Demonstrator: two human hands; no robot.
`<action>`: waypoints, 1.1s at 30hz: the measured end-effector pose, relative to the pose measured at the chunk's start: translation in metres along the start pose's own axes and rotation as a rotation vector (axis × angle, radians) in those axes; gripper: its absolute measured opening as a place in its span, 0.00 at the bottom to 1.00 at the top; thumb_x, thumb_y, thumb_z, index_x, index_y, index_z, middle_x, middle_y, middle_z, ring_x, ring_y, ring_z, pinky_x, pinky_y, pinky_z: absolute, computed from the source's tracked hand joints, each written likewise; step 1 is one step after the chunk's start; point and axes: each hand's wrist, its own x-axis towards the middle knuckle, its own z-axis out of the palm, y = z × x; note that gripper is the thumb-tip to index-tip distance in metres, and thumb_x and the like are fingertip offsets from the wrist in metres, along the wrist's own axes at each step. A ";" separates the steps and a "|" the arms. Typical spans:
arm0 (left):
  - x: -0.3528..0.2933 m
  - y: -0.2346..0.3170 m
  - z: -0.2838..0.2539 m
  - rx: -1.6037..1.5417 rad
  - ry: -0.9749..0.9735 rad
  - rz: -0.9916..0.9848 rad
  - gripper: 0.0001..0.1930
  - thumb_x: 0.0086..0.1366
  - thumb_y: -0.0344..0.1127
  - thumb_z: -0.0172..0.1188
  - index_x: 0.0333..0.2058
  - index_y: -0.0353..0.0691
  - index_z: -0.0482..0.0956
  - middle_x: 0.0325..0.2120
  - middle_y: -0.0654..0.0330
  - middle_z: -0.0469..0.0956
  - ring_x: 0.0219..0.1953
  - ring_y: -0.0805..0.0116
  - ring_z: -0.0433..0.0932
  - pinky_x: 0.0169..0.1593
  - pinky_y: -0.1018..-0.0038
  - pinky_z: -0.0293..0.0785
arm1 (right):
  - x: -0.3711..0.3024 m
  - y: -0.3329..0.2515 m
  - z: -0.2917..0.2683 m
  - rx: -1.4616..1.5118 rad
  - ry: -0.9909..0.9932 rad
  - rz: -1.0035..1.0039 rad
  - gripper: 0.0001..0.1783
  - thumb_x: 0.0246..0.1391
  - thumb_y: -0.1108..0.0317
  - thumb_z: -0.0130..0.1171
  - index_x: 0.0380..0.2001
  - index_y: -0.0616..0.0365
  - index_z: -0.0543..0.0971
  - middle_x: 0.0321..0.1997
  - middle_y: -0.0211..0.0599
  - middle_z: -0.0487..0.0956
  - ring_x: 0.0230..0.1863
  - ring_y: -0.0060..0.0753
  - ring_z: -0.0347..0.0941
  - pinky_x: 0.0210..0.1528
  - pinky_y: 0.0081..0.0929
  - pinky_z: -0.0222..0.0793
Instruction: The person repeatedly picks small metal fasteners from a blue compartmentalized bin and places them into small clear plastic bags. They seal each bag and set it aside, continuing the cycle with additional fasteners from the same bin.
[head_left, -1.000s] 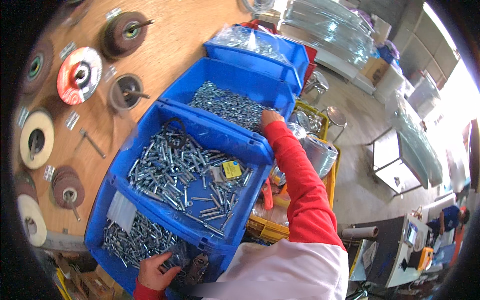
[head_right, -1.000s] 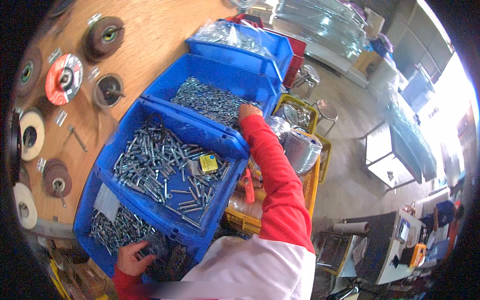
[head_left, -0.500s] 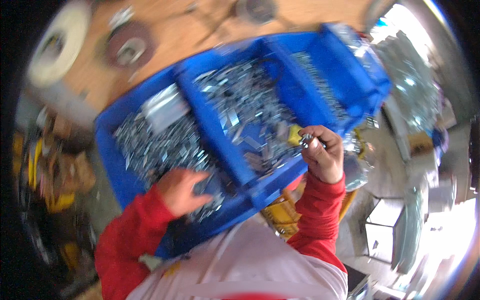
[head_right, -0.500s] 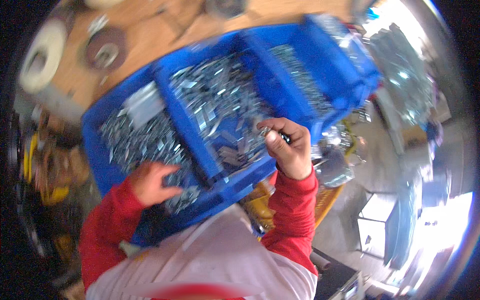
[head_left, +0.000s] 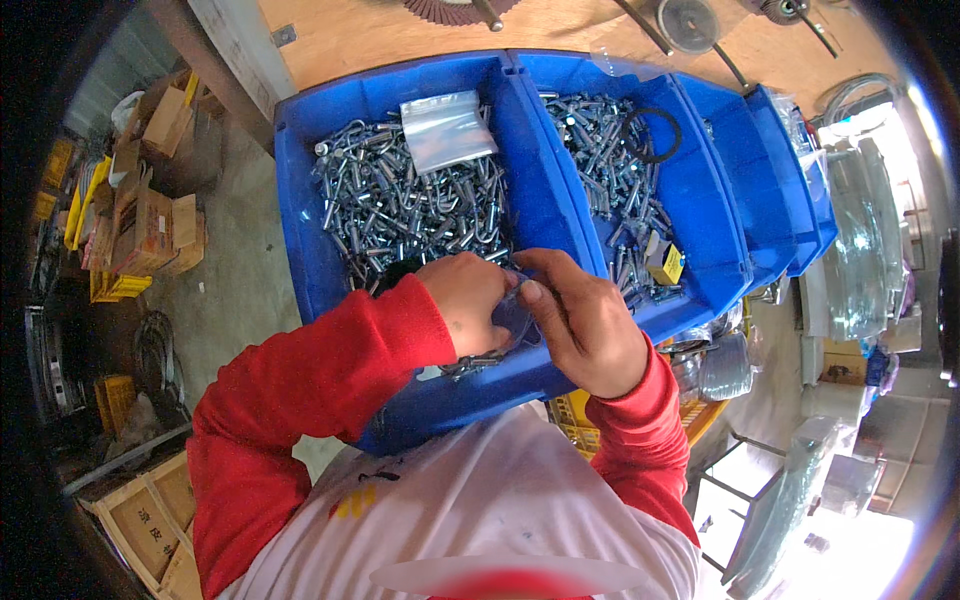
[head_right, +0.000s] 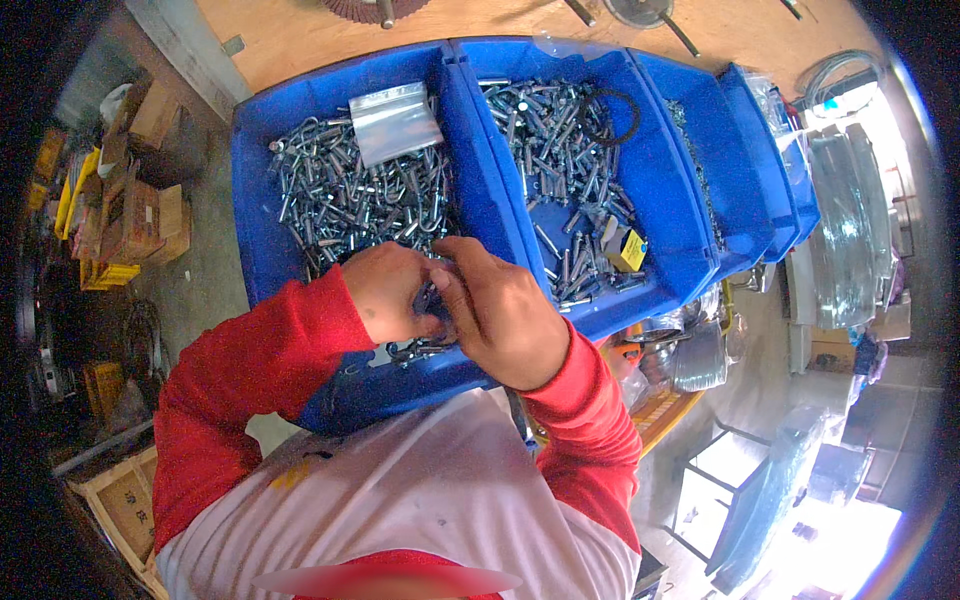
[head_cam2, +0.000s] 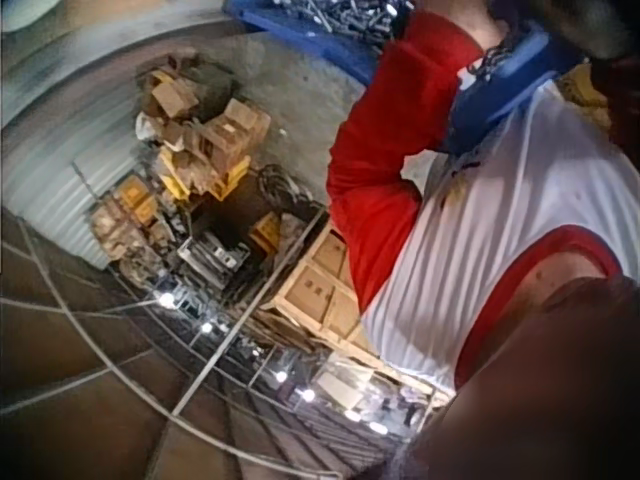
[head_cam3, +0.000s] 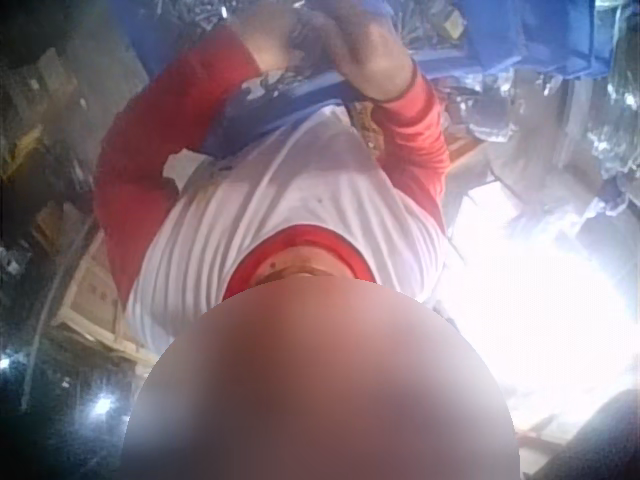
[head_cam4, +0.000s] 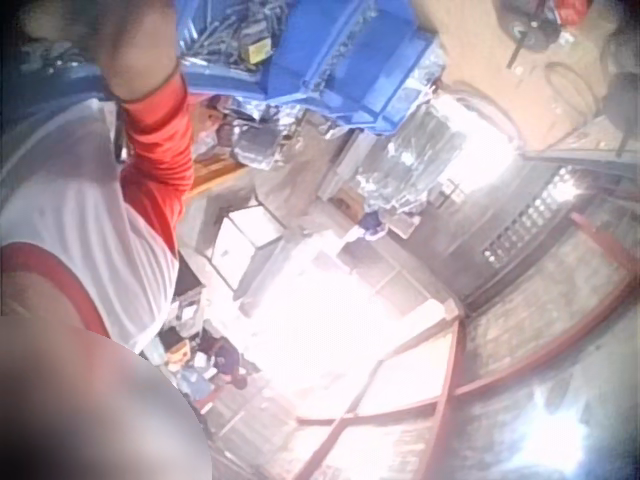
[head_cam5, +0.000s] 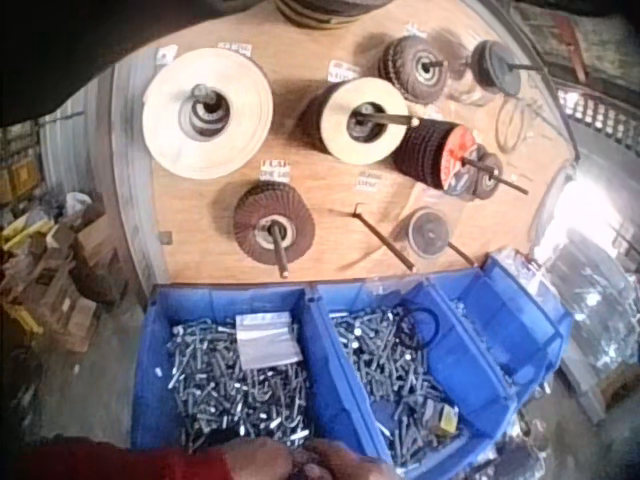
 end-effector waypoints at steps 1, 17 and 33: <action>0.000 0.000 -0.001 0.054 -0.041 -0.045 0.24 0.51 0.45 0.71 0.44 0.35 0.84 0.34 0.41 0.84 0.40 0.43 0.84 0.49 0.54 0.80 | 0.002 0.001 0.003 -0.025 0.020 -0.034 0.14 0.67 0.72 0.53 0.52 0.70 0.75 0.37 0.60 0.82 0.40 0.62 0.82 0.42 0.43 0.76; -0.004 -0.009 -0.008 0.010 0.023 0.022 0.20 0.53 0.45 0.71 0.39 0.35 0.85 0.32 0.38 0.83 0.40 0.43 0.85 0.48 0.54 0.81 | -0.003 0.009 0.009 -0.377 0.018 -0.146 0.19 0.50 0.82 0.54 0.47 0.63 0.80 0.52 0.53 0.77 0.49 0.57 0.76 0.53 0.43 0.71; -0.059 0.028 -0.028 0.067 0.506 0.366 0.06 0.60 0.28 0.70 0.28 0.37 0.80 0.33 0.52 0.84 0.30 0.53 0.85 0.33 0.63 0.81 | -0.018 0.024 -0.043 -0.106 0.193 -0.384 0.08 0.44 0.75 0.74 0.28 0.55 0.84 0.35 0.36 0.85 0.41 0.39 0.82 0.46 0.37 0.71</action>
